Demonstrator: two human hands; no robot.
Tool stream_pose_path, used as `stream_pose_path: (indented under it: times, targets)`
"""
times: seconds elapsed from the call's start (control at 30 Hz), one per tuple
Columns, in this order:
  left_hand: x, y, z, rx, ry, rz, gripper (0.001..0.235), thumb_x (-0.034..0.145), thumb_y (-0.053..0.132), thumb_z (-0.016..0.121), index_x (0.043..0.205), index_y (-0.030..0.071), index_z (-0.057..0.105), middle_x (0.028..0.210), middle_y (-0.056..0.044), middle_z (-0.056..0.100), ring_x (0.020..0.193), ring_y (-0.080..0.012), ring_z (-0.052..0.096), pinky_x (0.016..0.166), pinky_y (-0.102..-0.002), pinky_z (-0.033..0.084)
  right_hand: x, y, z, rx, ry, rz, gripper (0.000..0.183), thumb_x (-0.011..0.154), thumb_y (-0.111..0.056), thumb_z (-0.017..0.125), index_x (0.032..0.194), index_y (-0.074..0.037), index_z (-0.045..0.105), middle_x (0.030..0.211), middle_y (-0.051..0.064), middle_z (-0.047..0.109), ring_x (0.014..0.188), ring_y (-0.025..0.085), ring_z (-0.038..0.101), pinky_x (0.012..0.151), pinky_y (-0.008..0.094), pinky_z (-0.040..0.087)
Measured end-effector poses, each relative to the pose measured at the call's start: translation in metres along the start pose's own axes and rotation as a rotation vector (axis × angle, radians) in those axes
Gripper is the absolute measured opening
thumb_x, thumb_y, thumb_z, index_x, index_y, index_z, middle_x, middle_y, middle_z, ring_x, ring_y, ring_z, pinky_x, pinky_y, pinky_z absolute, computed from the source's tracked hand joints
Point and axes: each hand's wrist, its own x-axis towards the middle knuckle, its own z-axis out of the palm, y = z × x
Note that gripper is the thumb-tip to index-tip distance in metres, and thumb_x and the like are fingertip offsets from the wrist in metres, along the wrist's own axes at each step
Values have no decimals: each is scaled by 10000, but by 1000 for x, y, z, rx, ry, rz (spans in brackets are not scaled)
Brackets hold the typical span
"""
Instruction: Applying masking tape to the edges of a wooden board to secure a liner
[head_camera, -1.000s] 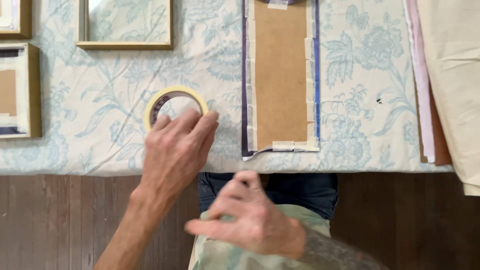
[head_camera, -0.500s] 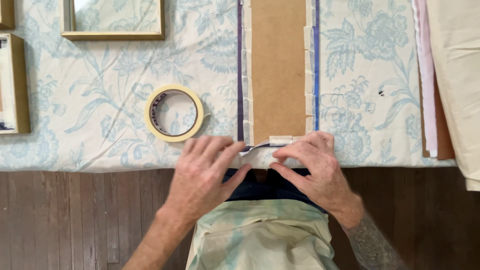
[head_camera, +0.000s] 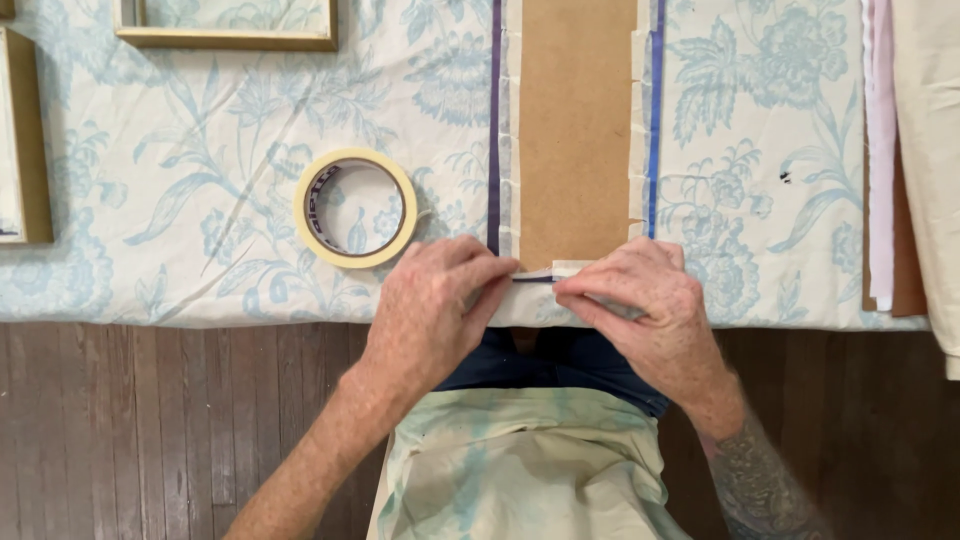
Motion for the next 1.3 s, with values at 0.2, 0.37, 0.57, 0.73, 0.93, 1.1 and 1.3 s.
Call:
stream_pose_path:
  times: [0.2,0.37,0.57,0.73,0.93,1.1,1.3]
  targets:
    - [18,-2,-9,-31,-107,-81,124,933,195,686,976,164,798,820,0,688,666,-261,681,588,-411,494,16,-5,-6,195,-78,276,250,859,-99,831,1077,-61,714,1000,59,730,843,116,740,873,228,608]
    - [14,-1,-7,-58,-86,-20,120,960,146,669,1050,125,744,879,-32,651,680,-268,660,607,-410,494,22,-4,-5,180,-108,298,156,881,-108,819,986,-79,707,943,23,716,835,105,712,844,225,599]
    - [0,-2,-6,117,-18,189,208,1011,120,662,1208,55,673,839,-63,665,758,-277,631,695,-408,485,17,-4,-3,75,-67,154,187,888,-106,840,1031,-103,719,946,7,725,853,137,670,885,281,485]
    - [-8,-5,-12,436,48,485,275,1020,-39,596,1292,-12,629,981,-35,707,780,-186,594,685,-319,516,7,2,6,32,-15,19,199,878,-63,864,1003,-98,713,886,-13,711,829,154,629,923,323,440]
    - [-6,0,-10,394,88,496,195,1062,6,543,1227,7,648,1033,-59,666,812,-200,612,680,-323,502,1,6,17,-15,35,-26,192,889,-76,837,1019,-113,701,861,-47,711,863,137,650,1090,447,448]
    - [-1,13,-11,39,38,211,422,953,386,749,1159,53,591,1085,-128,634,884,-323,605,777,-433,491,5,1,13,45,31,103,227,888,-72,840,935,-143,629,859,-52,658,815,152,579,933,314,411]
    - [4,15,2,33,140,175,130,971,148,734,977,77,625,996,-80,621,827,-294,573,710,-413,438,6,4,12,24,5,106,197,903,-110,837,938,-159,649,863,-53,651,845,150,581,963,310,405]
